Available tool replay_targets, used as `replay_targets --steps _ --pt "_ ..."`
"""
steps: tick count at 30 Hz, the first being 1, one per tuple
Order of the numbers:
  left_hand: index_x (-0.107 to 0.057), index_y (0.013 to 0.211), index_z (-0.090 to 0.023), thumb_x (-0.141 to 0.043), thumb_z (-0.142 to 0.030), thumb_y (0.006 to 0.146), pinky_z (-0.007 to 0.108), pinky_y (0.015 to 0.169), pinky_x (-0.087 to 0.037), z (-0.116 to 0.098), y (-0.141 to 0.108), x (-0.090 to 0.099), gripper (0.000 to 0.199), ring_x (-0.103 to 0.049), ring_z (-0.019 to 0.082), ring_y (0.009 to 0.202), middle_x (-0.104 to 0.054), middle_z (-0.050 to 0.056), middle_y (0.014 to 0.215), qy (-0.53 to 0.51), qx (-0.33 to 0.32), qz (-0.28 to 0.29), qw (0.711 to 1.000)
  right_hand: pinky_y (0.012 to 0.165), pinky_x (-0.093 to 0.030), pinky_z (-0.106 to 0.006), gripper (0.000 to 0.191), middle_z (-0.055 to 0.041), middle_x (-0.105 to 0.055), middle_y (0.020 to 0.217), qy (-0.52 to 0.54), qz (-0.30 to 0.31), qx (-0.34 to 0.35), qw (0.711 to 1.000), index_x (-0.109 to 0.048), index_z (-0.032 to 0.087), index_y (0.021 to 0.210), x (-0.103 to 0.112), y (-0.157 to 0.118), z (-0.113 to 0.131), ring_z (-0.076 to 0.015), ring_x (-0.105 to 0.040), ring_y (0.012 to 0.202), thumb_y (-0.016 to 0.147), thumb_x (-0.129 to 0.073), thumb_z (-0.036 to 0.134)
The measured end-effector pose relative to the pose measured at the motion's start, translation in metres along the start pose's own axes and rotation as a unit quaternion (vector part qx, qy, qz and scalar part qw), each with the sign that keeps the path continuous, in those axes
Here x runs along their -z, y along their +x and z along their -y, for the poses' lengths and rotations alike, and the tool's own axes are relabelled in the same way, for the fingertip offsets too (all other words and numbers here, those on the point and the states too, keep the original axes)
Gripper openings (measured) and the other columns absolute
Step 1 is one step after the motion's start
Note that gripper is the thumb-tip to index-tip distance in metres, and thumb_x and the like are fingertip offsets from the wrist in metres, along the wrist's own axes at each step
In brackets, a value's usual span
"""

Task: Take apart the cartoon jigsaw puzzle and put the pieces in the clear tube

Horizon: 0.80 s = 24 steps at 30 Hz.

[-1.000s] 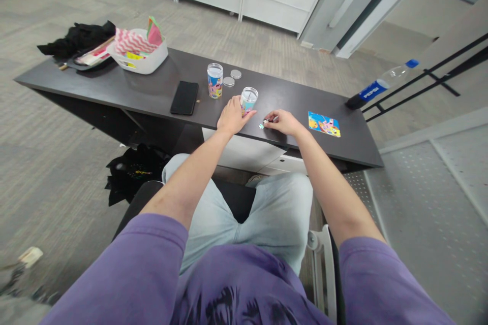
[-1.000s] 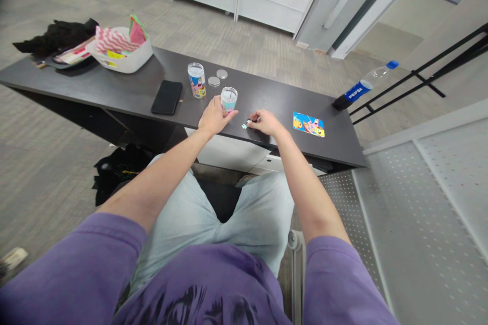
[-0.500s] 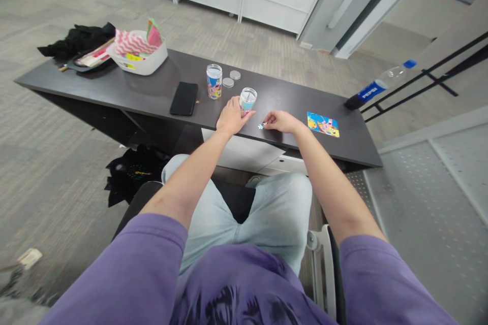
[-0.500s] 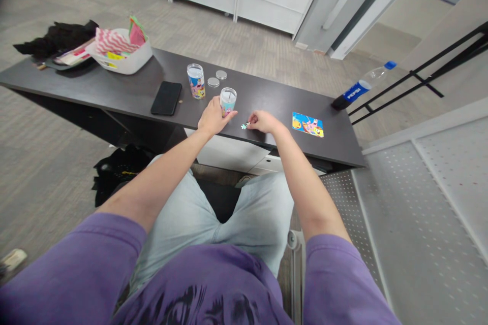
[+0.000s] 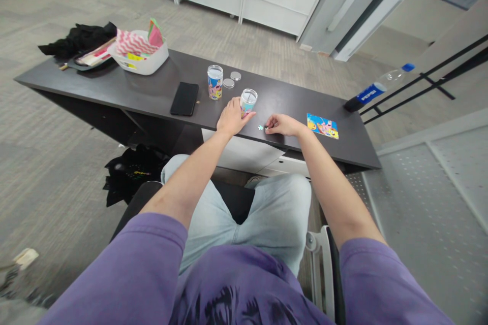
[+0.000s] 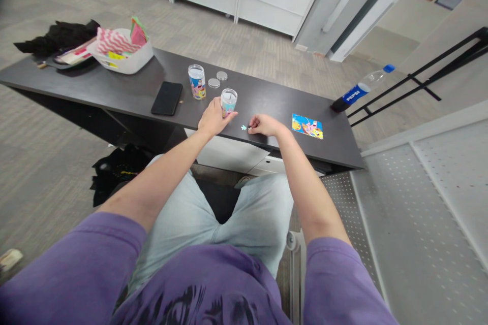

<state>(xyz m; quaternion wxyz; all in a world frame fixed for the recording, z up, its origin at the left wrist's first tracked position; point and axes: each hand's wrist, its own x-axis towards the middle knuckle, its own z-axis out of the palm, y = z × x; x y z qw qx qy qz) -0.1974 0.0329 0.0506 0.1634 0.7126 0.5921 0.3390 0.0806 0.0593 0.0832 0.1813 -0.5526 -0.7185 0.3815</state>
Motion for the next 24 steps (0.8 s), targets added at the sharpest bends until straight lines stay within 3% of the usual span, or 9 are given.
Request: replay_targets --steps 5,12,18,24 --pt "-0.078 0.165 -0.022 -0.09 -0.048 0.123 0.072 0.139 -0.06 0.0 0.0 -0.001 0.051 -0.071 0.042 0.16 -0.075 0.019 0.17 -0.001 -0.004 -0.002 1.0 0.115 -0.078 -0.053 0.033 -0.0148 -0.082 0.165 -0.087 0.082 -0.062 0.991 -0.087 0.029 0.154 0.005 -0.004 0.005 -0.0309 -0.085 0.135 0.128 -0.087 0.051" --pt "-0.078 0.166 -0.023 -0.091 -0.048 0.123 0.072 0.14 -0.06 -0.001 -0.001 0.0 0.051 -0.07 0.043 0.162 -0.074 0.019 0.172 -0.001 0.001 -0.001 1.0 0.114 -0.078 -0.05 0.028 -0.0137 -0.083 0.165 -0.104 0.058 -0.068 0.991 -0.088 0.033 0.15 0.007 -0.009 0.003 -0.0304 -0.084 0.135 0.129 -0.087 0.05" --pt "-0.077 0.166 -0.022 -0.091 -0.048 0.123 0.073 0.139 -0.061 -0.003 -0.001 0.002 0.052 -0.07 0.043 0.161 -0.074 0.019 0.171 0.005 0.005 0.002 1.0 0.116 -0.078 -0.053 0.032 -0.0147 -0.082 0.167 -0.141 0.075 -0.071 0.985 -0.087 0.032 0.154 0.008 -0.012 -0.009 -0.0315 -0.084 0.137 0.128 -0.087 0.052" --pt "-0.079 0.166 -0.021 -0.094 -0.048 0.122 0.072 0.133 -0.068 -0.004 0.0 0.001 0.054 -0.074 0.044 0.158 -0.075 0.019 0.172 0.024 0.005 0.002 1.0 0.119 -0.077 -0.055 0.037 -0.015 -0.081 0.169 -0.159 0.083 -0.059 0.982 -0.085 0.028 0.158 -0.003 -0.006 -0.014 -0.0318 -0.084 0.139 0.128 -0.087 0.05"
